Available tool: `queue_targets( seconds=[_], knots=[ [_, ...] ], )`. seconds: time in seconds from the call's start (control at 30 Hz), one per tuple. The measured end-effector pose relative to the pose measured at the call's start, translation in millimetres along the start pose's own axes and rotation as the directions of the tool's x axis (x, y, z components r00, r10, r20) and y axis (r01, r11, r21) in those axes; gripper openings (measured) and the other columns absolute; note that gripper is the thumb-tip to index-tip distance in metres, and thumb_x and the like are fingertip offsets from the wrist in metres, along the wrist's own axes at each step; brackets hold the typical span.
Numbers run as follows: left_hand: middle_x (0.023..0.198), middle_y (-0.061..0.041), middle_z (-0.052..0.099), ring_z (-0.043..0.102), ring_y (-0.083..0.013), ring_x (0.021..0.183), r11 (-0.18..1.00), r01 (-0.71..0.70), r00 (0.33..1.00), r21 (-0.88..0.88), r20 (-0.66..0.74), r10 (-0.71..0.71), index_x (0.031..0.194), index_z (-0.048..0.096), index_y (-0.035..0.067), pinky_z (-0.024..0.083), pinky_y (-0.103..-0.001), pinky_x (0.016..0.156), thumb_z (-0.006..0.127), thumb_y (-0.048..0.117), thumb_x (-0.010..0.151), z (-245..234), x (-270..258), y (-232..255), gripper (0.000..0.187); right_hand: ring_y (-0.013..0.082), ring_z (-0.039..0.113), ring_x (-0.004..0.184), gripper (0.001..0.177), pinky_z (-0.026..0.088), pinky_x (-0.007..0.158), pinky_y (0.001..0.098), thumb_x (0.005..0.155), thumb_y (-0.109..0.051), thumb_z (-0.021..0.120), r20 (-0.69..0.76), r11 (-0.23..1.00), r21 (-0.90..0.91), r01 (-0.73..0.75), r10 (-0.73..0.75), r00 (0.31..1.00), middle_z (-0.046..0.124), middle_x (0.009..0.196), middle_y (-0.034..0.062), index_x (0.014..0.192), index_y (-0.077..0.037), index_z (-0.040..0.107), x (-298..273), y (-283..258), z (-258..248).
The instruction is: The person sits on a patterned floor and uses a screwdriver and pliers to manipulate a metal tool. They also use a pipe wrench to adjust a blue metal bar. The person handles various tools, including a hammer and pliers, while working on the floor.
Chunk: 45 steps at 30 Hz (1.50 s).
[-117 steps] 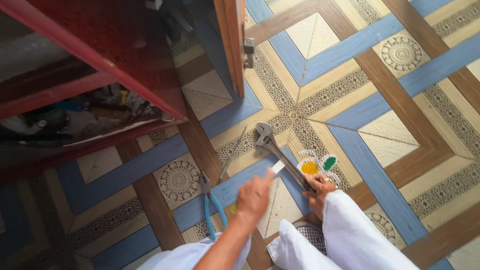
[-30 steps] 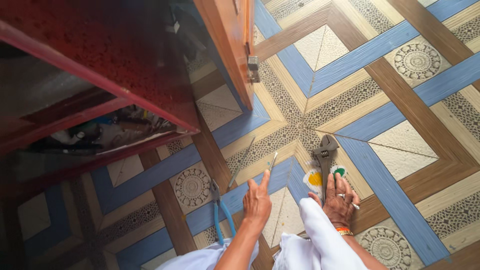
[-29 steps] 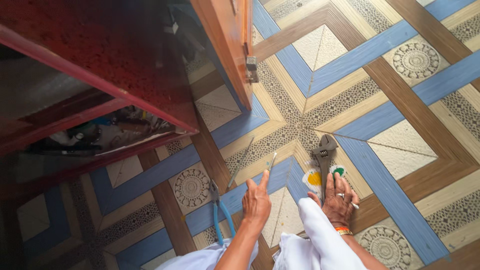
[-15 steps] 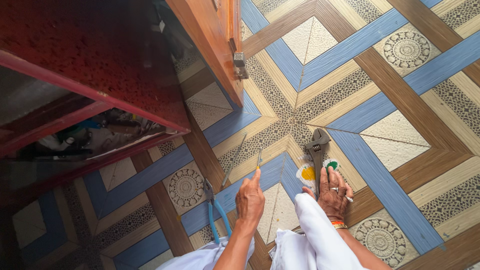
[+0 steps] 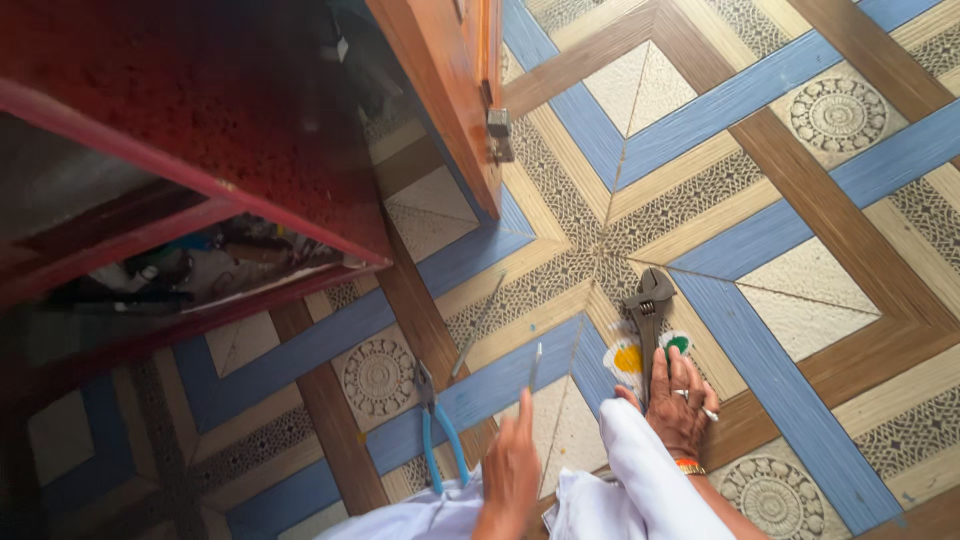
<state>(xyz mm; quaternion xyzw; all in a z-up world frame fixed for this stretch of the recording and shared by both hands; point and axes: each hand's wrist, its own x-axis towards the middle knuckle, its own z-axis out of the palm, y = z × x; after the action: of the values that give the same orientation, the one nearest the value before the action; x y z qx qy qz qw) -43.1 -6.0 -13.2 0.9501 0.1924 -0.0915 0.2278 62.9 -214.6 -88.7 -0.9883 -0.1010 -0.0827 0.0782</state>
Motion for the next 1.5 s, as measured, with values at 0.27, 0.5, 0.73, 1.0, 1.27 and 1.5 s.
queue_targets(
  seconds=[0.27, 0.5, 0.73, 1.0, 1.27, 1.5],
  knots=[
    [0.104, -0.023, 0.065, 0.067, -0.0429, 0.084, 0.993, -0.107, 0.984, -0.048, -0.150, 0.099, 0.155, 0.040, 0.009, 0.056, -0.052, 0.071, 0.054, -0.007, 0.086, 30.8, 145.6, 20.6, 0.072, 0.0254, 0.038, 0.146, 0.088, 0.025, 0.119, 0.0489, 0.087, -0.069, 0.055, -0.003, 1.000, -0.013, 0.004, -0.004, 1.000, 0.050, 0.156, 0.0098, 0.150, -0.007, 0.052, 1.6, -4.5, -2.7],
    [0.097, -0.019, 0.065, 0.071, -0.0397, 0.083, 1.000, -0.026, 0.995, 0.013, 0.094, 0.024, 0.158, 0.033, 0.008, 0.057, -0.051, 0.071, 0.057, -0.010, 0.080, 10.6, 4.0, -1.4, 0.084, 0.0268, 0.041, 0.143, 0.089, 0.026, 0.116, 0.0496, 0.088, -0.070, 0.052, -0.028, 1.000, -0.005, 0.028, -0.028, 0.999, 0.052, 0.154, 0.0111, 0.148, -0.006, 0.053, 6.7, -2.4, -7.6],
    [0.098, -0.021, 0.067, 0.070, -0.0399, 0.080, 0.995, -0.084, 0.996, 0.054, -0.038, 0.086, 0.156, 0.038, 0.009, 0.058, -0.050, 0.066, 0.049, 0.004, 0.101, 32.8, 178.6, 29.1, 0.057, 0.0255, 0.042, 0.144, 0.087, 0.026, 0.116, 0.0482, 0.089, -0.071, 0.048, -0.019, 0.997, -0.075, 0.002, -0.003, 1.000, 0.053, 0.154, 0.0105, 0.148, -0.007, 0.053, 2.6, -8.6, -11.0],
    [0.090, -0.022, 0.067, 0.070, -0.0414, 0.081, 0.994, -0.108, 0.987, -0.036, 0.115, 0.111, 0.152, 0.044, 0.009, 0.056, -0.054, 0.069, 0.055, -0.003, 0.081, 43.5, -57.7, -38.5, 0.072, 0.0188, 0.045, 0.142, 0.085, 0.029, 0.117, 0.0404, 0.091, -0.076, 0.044, -0.031, 0.968, -0.252, -0.004, -0.004, 1.000, 0.053, 0.156, 0.0022, 0.150, -0.014, 0.055, -0.7, -13.7, -23.0],
    [0.089, -0.025, 0.070, 0.072, -0.0394, 0.078, 0.927, -0.140, 0.990, -0.349, -0.069, 0.123, 0.134, 0.069, 0.013, 0.057, -0.051, 0.068, 0.060, 0.016, 0.096, -48.7, -22.8, -8.0, 0.039, 0.0325, 0.076, 0.093, 0.052, 0.059, 0.086, 0.0436, 0.096, -0.054, 0.066, 0.600, 0.858, 0.372, -0.355, 0.071, 0.797, 0.080, 0.099, 0.0192, 0.115, -0.007, 0.079, 79.6, 33.3, -56.0],
    [0.082, -0.006, 0.070, 0.060, -0.0062, 0.054, 0.472, 0.030, 0.969, -0.881, 0.142, 0.202, 0.151, 0.050, 0.010, 0.054, -0.023, 0.044, 0.051, 0.013, 0.100, -275.7, -42.1, 102.0, 0.050, 0.0227, 0.077, 0.100, 0.043, 0.062, 0.085, 0.0390, 0.092, -0.040, 0.064, 0.623, 0.626, 0.690, -0.362, -0.260, 0.737, 0.079, 0.115, 0.0109, 0.119, -0.008, 0.074, 200.8, -18.8, -307.9]
  ],
)
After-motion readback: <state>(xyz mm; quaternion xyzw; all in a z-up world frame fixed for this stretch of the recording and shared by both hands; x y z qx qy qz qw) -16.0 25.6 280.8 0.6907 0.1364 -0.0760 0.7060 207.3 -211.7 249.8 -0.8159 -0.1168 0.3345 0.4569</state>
